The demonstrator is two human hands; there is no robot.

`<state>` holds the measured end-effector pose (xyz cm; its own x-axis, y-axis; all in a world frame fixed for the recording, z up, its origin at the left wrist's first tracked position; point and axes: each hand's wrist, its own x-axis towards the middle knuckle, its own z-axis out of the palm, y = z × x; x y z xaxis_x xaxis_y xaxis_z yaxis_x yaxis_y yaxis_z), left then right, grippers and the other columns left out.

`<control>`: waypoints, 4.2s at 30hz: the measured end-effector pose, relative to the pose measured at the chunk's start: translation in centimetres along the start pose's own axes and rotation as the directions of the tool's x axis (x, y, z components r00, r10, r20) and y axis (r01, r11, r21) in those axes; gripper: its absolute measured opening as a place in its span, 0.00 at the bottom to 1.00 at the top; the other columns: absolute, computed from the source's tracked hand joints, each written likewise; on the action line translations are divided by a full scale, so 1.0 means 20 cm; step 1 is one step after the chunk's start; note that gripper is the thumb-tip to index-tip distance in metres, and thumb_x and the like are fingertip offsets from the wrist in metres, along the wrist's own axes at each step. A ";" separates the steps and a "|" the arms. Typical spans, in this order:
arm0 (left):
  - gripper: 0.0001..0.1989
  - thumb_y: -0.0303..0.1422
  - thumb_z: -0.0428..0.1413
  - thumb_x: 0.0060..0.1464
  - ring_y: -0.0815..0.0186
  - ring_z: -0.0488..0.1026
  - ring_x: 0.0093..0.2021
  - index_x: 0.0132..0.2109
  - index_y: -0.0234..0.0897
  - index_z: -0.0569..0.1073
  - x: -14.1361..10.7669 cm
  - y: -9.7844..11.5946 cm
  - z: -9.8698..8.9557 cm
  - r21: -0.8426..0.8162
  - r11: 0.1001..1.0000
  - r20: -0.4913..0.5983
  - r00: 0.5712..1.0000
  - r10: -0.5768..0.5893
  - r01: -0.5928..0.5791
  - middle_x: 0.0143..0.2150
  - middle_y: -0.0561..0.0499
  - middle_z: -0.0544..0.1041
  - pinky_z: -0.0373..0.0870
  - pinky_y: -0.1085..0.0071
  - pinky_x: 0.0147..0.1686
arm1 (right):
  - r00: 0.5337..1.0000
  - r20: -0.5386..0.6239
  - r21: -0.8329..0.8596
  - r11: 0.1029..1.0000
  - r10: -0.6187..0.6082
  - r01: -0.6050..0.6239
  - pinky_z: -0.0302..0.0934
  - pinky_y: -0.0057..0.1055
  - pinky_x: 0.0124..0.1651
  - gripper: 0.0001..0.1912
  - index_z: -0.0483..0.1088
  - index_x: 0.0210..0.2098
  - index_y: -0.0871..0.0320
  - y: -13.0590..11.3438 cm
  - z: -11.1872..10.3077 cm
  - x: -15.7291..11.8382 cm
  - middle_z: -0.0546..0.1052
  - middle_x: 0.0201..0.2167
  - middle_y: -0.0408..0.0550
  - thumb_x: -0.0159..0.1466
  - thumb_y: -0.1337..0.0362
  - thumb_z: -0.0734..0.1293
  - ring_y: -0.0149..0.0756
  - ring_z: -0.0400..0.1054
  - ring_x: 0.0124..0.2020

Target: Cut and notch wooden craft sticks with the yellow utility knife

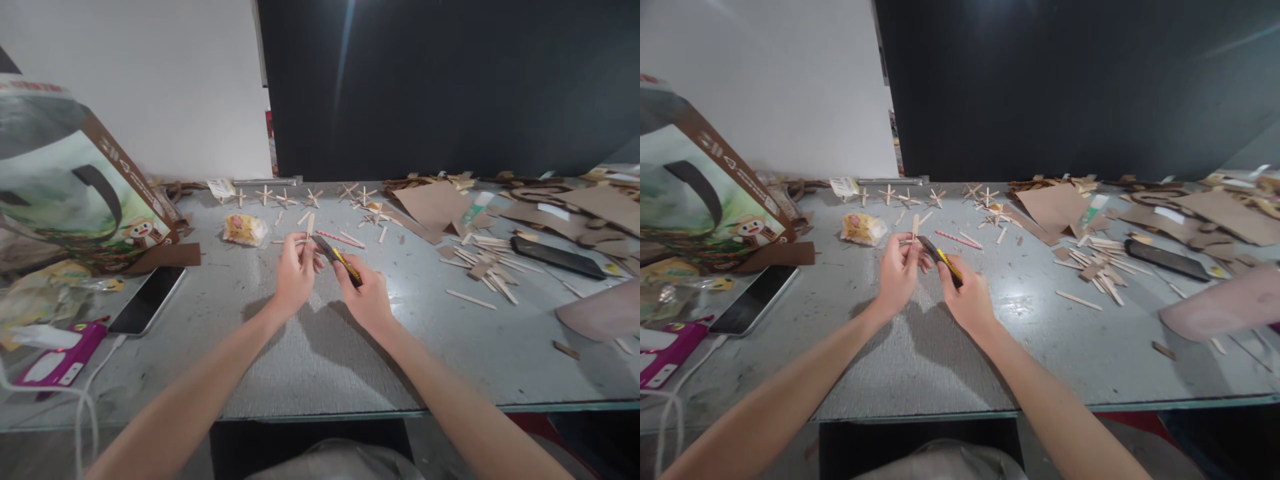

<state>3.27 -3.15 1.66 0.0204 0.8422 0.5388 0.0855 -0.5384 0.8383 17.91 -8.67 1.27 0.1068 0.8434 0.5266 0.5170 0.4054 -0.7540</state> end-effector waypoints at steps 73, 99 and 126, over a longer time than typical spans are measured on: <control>0.10 0.37 0.60 0.67 0.73 0.58 0.21 0.49 0.34 0.73 0.07 -0.01 -0.02 -0.449 0.754 0.389 0.865 -0.318 0.479 0.25 0.59 0.61 0.51 0.74 0.23 | 0.993 0.041 0.076 0.991 0.110 -0.113 0.46 0.31 0.29 0.19 0.75 0.32 0.58 0.00 -0.02 0.03 0.61 0.21 0.39 0.69 0.50 0.63 0.31 0.53 0.24; 0.12 0.30 0.55 0.64 0.71 0.59 0.22 0.52 0.32 0.75 0.08 0.04 -0.04 -0.468 0.700 0.387 0.837 -0.388 0.540 0.25 0.58 0.61 0.53 0.73 0.25 | 0.918 0.221 0.324 0.863 0.329 -0.387 0.42 0.29 0.21 0.25 0.75 0.33 0.57 0.03 0.00 0.05 0.58 0.15 0.35 0.62 0.39 0.67 0.28 0.49 0.17; 0.21 0.53 0.55 0.68 0.71 0.53 0.20 0.47 0.38 0.75 0.06 0.00 -0.02 -0.290 0.894 0.258 0.927 -0.271 0.342 0.24 0.60 0.55 0.47 0.72 0.21 | 0.938 0.228 0.263 0.911 0.262 -0.318 0.45 0.29 0.20 0.28 0.71 0.33 0.55 0.01 0.06 0.00 0.61 0.15 0.36 0.69 0.36 0.60 0.30 0.53 0.16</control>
<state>2.87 -2.18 2.39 0.2529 0.9343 0.2513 -0.2058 -0.2018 0.9576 16.98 -8.19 0.62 0.0421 0.9774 0.2069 0.2137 0.1935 -0.9575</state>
